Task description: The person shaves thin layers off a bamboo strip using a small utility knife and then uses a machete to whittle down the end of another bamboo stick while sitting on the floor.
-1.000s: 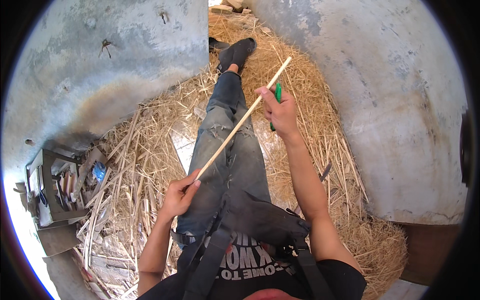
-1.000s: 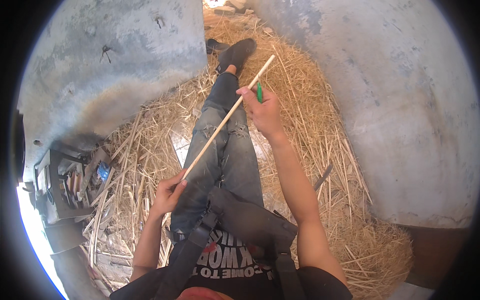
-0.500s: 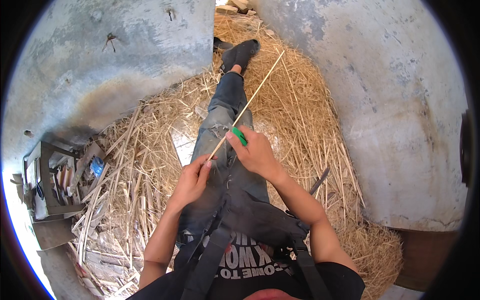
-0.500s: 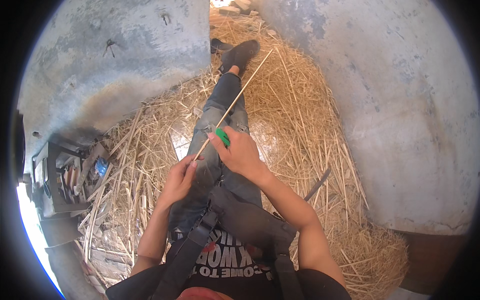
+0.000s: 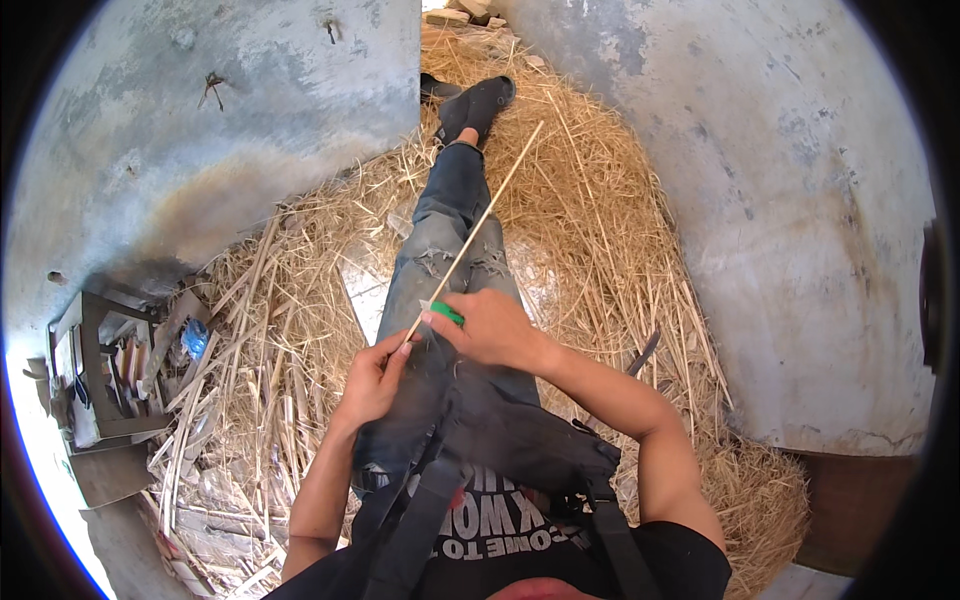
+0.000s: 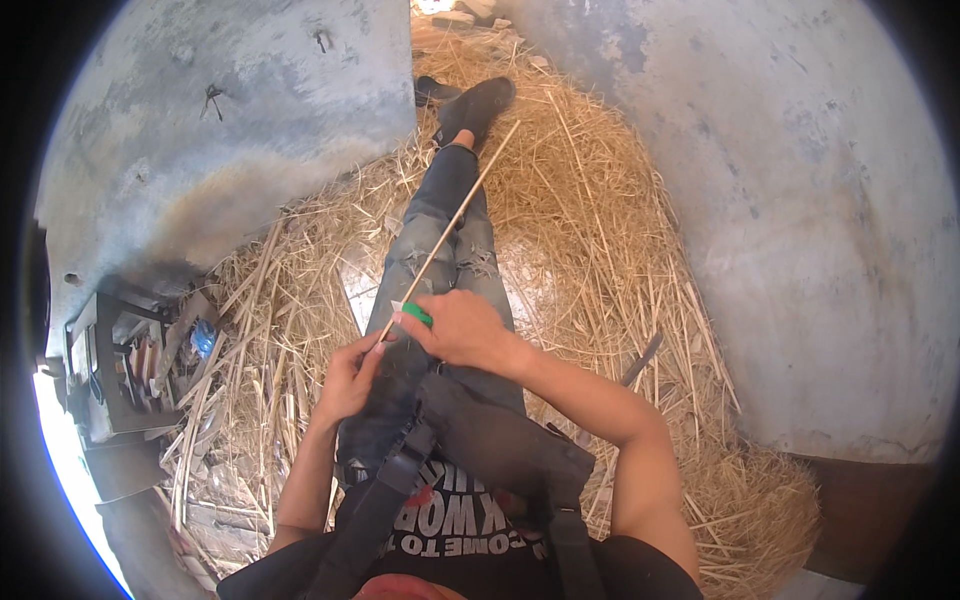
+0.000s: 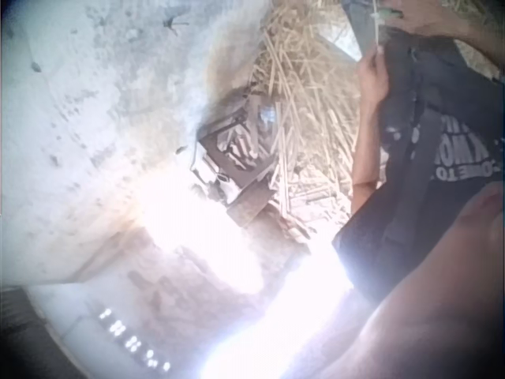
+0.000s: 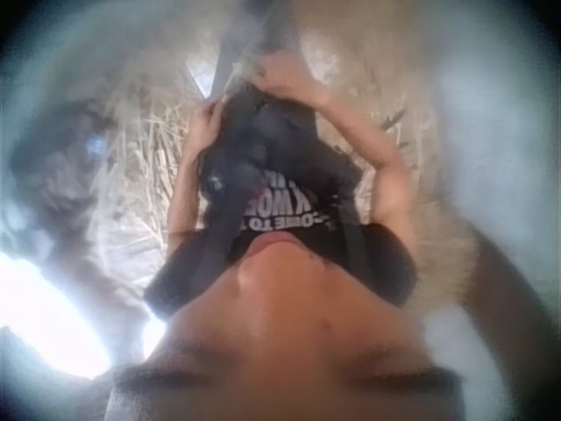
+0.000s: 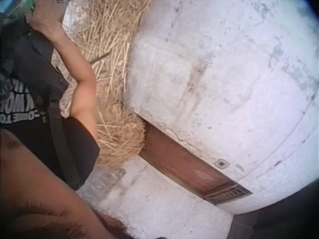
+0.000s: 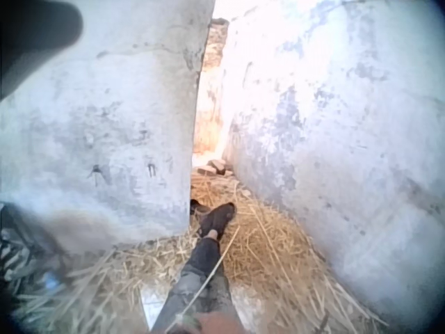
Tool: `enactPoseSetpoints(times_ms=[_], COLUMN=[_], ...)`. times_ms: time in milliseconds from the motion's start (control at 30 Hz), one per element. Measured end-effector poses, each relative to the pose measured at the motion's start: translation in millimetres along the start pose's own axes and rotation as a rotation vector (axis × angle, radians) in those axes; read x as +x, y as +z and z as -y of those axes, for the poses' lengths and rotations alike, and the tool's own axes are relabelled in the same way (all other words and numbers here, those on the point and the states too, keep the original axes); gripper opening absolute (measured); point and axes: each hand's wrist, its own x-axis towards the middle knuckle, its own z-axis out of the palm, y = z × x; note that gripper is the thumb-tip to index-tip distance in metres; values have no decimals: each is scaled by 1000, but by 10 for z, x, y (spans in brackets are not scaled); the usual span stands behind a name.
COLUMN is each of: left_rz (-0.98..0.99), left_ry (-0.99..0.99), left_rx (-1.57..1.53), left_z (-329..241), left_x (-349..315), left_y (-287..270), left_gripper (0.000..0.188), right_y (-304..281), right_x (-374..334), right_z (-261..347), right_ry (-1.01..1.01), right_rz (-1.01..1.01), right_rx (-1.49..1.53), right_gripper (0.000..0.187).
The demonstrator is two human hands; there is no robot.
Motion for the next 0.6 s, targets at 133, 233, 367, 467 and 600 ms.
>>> enactPoseSetpoints(times_ms=[133,233,367,467,600], left_rz=[4,54,115,44,10], left_ry=[13,11,-45,-27,-10], left_rx=[-55,-23,-11,-41,41], left_z=[-40,-80,70,150,43], left_x=[26,-29,-288,-289,-106], left_y=[-85,-254,-391,-352,-171], left_gripper=[27,27,27,26,27], right_y=[-96,-202,-996,-884,-377], right_x=[41,264,409,245,-39], right_z=[52,-163,-977,-909,-112], right_ry=[-11,17,407,403,174], right_rz=[-12,-487,-435,-327,-120], right_rx=[-91,-91,62,41,3], right_gripper=[49,53,63,63,55])
